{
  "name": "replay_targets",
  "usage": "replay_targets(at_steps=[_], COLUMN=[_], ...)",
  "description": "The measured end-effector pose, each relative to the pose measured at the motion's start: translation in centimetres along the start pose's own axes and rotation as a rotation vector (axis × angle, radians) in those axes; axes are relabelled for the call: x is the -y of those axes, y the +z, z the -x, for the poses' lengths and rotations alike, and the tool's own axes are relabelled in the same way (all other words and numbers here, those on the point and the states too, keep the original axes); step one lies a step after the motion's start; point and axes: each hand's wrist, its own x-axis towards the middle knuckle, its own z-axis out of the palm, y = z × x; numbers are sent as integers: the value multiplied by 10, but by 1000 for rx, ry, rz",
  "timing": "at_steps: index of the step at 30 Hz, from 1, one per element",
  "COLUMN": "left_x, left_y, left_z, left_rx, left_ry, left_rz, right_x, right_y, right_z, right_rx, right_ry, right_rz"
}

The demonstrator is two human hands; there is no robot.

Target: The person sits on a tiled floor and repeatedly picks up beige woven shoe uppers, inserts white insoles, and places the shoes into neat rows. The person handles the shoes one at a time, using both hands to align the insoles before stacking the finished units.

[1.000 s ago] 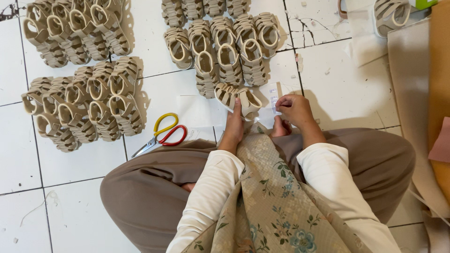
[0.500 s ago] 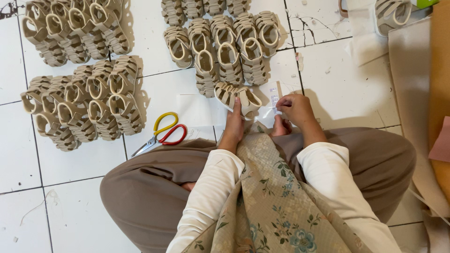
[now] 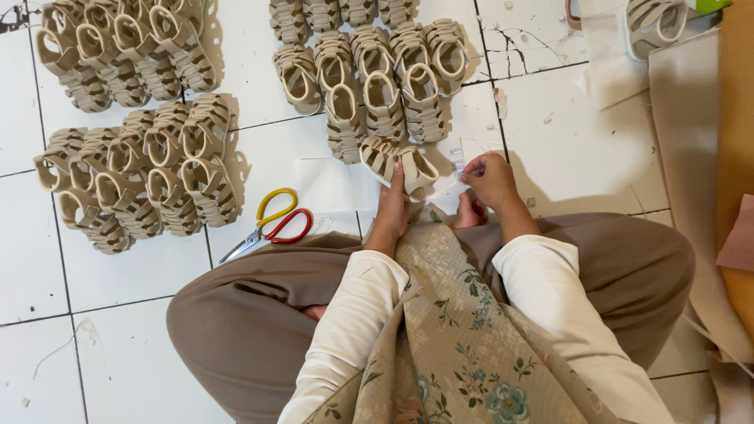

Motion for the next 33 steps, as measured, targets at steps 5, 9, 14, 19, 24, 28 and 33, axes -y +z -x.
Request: replay_targets(at_steps=[5, 9, 14, 19, 24, 28, 33], left_x=[-2, -4, -4, -2, -2, -2, -1], left_y=[2, 3, 0, -2, -3, -3, -5], left_z=[2, 4, 2, -2, 0, 0, 0], left_rx=[27, 11, 52, 108, 89, 90, 92], left_ry=[37, 4, 20, 39, 20, 41, 32], left_rz=[-5, -3, 86, 154, 141, 138, 159], right_x=[5, 15, 24, 27, 31, 35, 33], right_y=[3, -3, 4, 35, 38, 34, 34], right_z=[1, 4, 4, 2, 3, 5, 7], right_rx=[-59, -61, 63, 8, -17, -12, -35], right_ry=[-150, -129, -150, -280, -298, -292, -288], right_rz=[112, 80, 110, 238, 269, 264, 263])
